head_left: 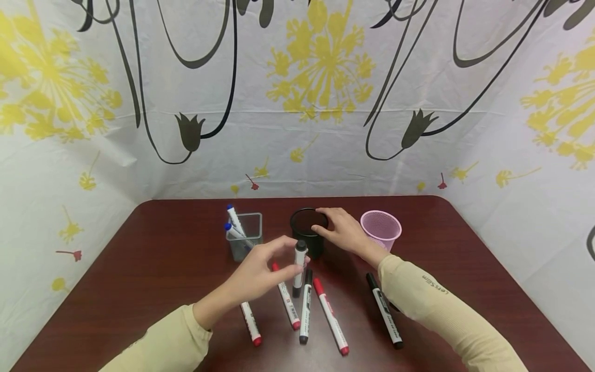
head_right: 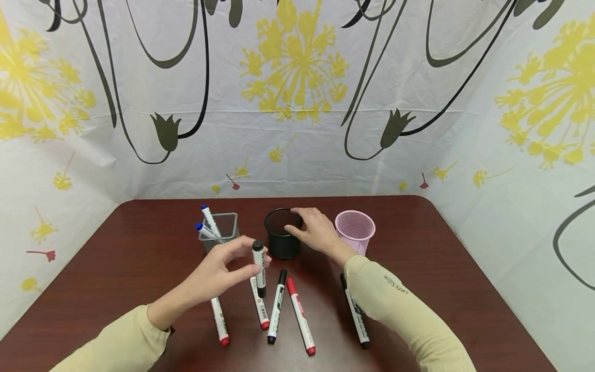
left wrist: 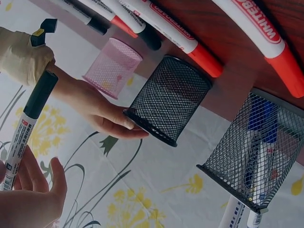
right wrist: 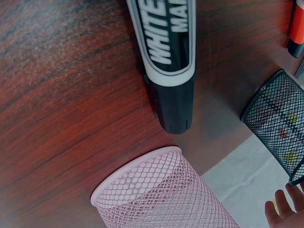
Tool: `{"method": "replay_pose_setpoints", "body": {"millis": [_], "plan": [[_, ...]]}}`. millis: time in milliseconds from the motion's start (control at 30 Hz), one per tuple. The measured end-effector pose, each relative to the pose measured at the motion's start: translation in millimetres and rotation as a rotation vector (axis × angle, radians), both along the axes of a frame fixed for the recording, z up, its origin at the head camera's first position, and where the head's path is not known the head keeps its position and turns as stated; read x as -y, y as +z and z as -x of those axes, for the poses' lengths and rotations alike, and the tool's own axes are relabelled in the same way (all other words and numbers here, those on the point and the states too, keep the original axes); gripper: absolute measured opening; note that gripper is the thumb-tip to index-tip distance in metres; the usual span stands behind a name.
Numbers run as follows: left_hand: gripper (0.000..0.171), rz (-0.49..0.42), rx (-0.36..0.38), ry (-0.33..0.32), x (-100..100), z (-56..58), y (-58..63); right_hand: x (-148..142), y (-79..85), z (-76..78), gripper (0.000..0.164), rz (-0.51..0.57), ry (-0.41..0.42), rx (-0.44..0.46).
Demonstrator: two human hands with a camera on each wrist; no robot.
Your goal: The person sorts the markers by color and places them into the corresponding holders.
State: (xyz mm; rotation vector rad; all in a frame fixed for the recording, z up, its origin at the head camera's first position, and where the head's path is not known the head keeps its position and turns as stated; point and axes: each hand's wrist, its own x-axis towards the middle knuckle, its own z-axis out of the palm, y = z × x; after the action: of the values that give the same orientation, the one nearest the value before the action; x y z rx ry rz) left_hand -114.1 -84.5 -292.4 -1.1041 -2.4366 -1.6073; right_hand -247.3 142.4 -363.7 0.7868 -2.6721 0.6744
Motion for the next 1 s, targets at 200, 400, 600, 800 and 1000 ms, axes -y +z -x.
{"method": "replay_pose_setpoints", "body": {"millis": [200, 400, 600, 800, 1000], "plan": [[0.028, -0.026, 0.009, -0.027, -1, -2.3, 12.3, 0, -0.5, 0.2, 0.051, 0.001, 0.002, -0.001], [0.027, -0.072, 0.014, -0.037, -1, 3.5, 12.9, 0, -1.6, 1.0, 0.051, 0.0, 0.004, -0.001], [0.026, -0.071, 0.024, -0.015, -2, 7.5, 17.1, 0, -1.9, 1.2, 0.05, 0.005, 0.005, -0.008], [0.027, -0.053, 0.016, 0.023, -3, 10.5, 23.3, 1, -1.3, 1.4, 0.051, 0.005, 0.012, -0.005], [0.027, -0.054, 0.003, 0.041, -2, 15.0, 22.9, 0, -1.7, 1.7, 0.05, 0.007, 0.014, -0.008]]}}
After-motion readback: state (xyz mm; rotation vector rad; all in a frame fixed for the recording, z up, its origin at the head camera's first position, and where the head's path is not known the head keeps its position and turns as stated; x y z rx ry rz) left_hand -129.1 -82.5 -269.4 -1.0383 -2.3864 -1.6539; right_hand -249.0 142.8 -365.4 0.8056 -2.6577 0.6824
